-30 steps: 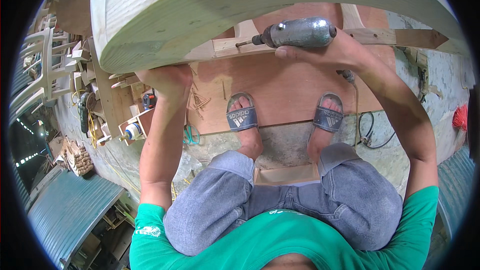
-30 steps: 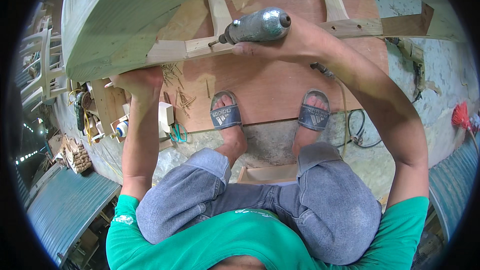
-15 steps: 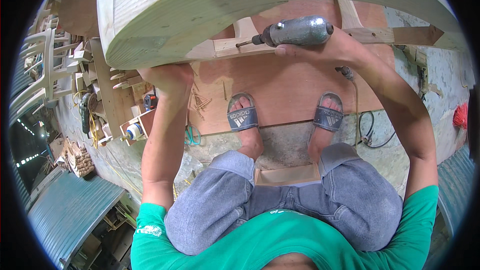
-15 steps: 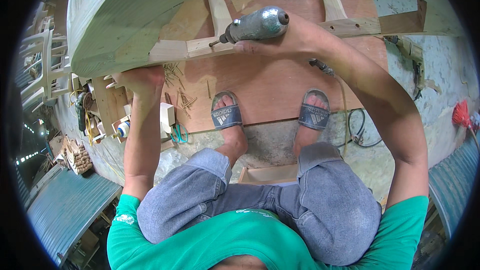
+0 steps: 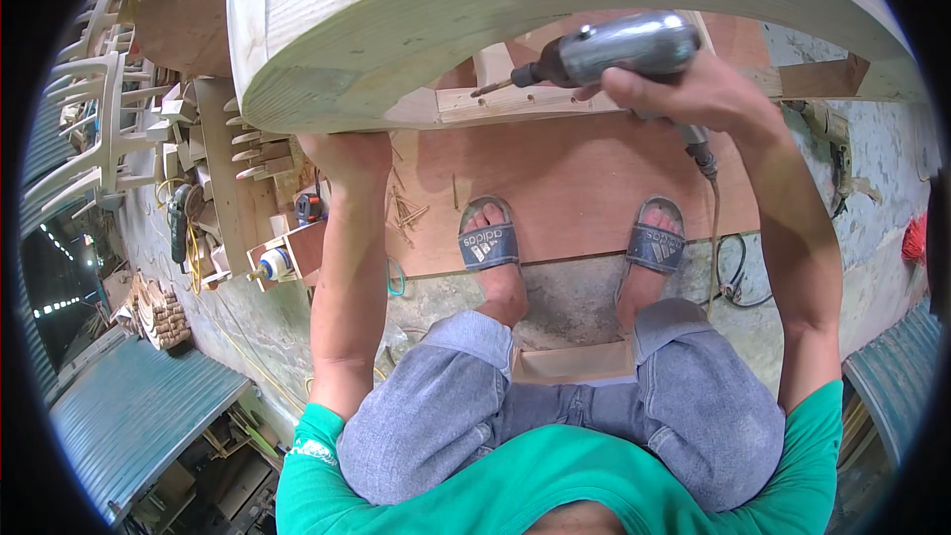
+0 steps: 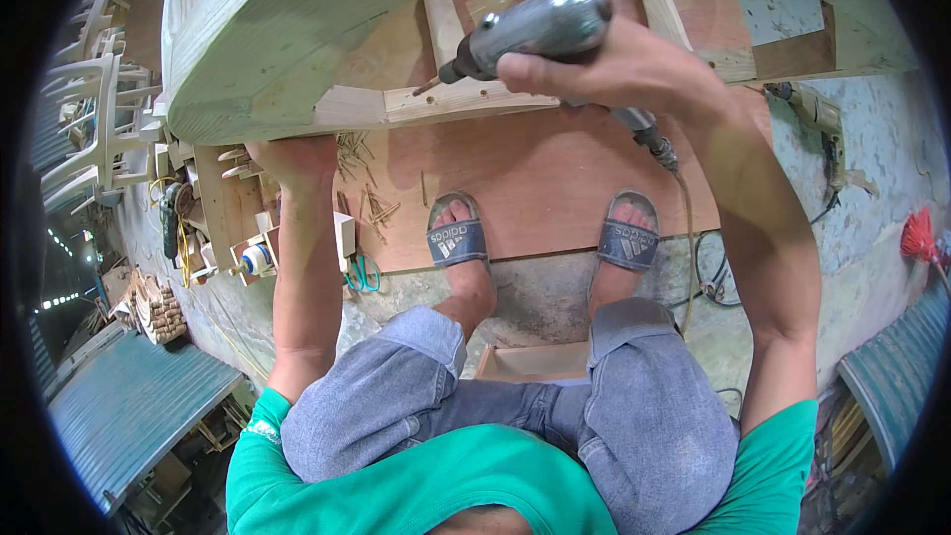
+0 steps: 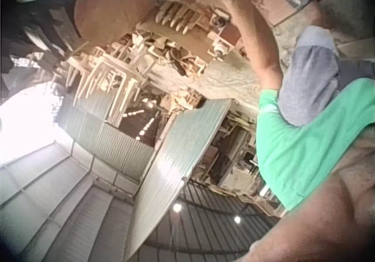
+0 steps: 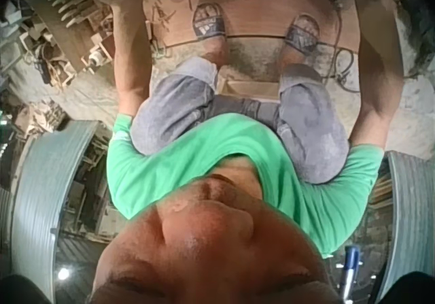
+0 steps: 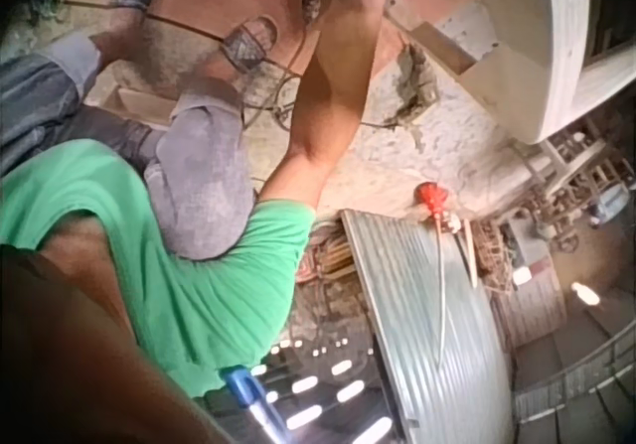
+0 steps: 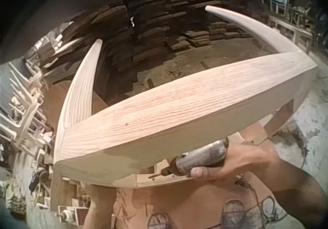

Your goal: Assembling a wooden chair frame using a power drill and screws.

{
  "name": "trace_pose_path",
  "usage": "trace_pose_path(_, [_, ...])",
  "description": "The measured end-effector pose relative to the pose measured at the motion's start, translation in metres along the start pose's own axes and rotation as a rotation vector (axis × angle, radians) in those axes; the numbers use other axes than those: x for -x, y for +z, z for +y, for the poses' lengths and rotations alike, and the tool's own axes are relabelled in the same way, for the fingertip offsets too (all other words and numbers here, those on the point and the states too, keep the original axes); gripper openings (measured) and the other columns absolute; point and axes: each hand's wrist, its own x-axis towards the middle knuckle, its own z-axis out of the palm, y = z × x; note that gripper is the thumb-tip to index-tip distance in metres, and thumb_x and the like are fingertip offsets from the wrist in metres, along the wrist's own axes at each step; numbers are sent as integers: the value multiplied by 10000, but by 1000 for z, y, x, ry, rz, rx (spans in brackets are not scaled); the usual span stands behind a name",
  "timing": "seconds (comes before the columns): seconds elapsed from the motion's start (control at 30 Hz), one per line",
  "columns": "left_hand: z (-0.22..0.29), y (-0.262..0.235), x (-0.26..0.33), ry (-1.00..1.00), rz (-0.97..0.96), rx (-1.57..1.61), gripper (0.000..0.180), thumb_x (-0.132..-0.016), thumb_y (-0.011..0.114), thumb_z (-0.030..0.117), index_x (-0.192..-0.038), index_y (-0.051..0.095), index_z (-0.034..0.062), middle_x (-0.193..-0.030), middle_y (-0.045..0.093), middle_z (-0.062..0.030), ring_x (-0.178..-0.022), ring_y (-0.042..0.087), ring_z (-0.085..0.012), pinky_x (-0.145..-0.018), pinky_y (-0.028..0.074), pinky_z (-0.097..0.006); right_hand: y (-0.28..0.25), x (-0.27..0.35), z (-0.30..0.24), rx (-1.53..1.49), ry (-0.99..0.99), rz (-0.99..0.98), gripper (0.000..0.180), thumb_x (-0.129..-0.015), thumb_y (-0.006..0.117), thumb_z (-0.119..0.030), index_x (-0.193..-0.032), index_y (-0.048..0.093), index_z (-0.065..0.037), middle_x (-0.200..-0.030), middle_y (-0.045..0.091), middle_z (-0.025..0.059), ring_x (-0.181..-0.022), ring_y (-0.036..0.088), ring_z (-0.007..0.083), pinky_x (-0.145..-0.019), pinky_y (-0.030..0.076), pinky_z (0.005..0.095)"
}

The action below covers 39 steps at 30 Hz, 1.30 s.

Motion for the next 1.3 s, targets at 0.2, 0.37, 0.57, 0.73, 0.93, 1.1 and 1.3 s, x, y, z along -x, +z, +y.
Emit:
trace_pose_path(0.2, [-14, -21, 17, -132, 113, 16, 458, -976, 382, 368, -1303, 441, 54, -1294, 499, -92, -1204, 474, -247, -1028, 371, -424, -24, 66, 24, 109, -255, -22, 404, -854, 698, -330, -1114, 620, -31, -915, 669, 48, -836, 617, 129, -730, 523, 281])
trace_pose_path(0.37, [-31, -60, 48, -205, 157, -56, 376, -984, 403, 330, -1227, 499, 59, -1221, 561, -90, -1158, 517, -233, -1006, 381, -420, 11, 142, 79, 223, 63, 159, 397, -655, 817, -109, -894, 508, -43, -805, 591, 80, -732, 597, 198, -638, 462, 341])
trace_pose_path(0.57, [-46, -64, 99, -533, 156, -343, 272, -997, 413, 285, -1150, 512, 84, -1092, 584, -73, -959, 592, -188, -776, 461, -308, 58, 187, 171, 890, 180, 484, 302, -668, 650, -16, -952, 566, -75, -956, 619, 86, -806, 586, 302, -644, 496, 368])
trace_pose_path(0.73, [-68, -69, 129, -686, 90, -350, 231, -961, 511, 190, -1139, 542, 46, -1076, 589, -70, -901, 594, -147, -725, 471, -256, 59, 218, 243, 1194, 263, 585, 258, -670, 602, -26, -905, 571, -127, -982, 576, 3, -840, 546, 286, -646, 524, 376])
trace_pose_path(0.93, [-78, -75, 139, -772, -12, -442, 224, -940, 543, 206, -1105, 551, 55, -1067, 588, -56, -898, 586, -140, -733, 459, -246, 60, 249, 275, 940, 172, 538, 366, -603, 656, -18, -951, 547, -50, -1132, 536, 103, -1010, 514, 324, -833, 476, 410])
trace_pose_path(1.1, [-73, -86, 157, -876, -78, -468, 202, -950, 530, 200, -1083, 558, 49, -1007, 604, -52, -869, 584, -126, -742, 456, -257, 45, 277, 277, 729, 167, 494, 423, -657, 708, -115, -1040, 547, -32, -1267, 466, 190, -1163, 452, 370, -985, 390, 449])
trace_pose_path(1.3, [-37, -97, 187, -1148, -460, -467, 231, -966, 492, 174, -1129, 552, 20, -943, 633, -63, -874, 597, -133, -743, 457, -256, -69, 328, 345, 738, 519, 934, 595, -802, 705, -299, -1248, 492, 31, -1333, 459, 255, -1278, 404, 395, -1085, 314, 418])
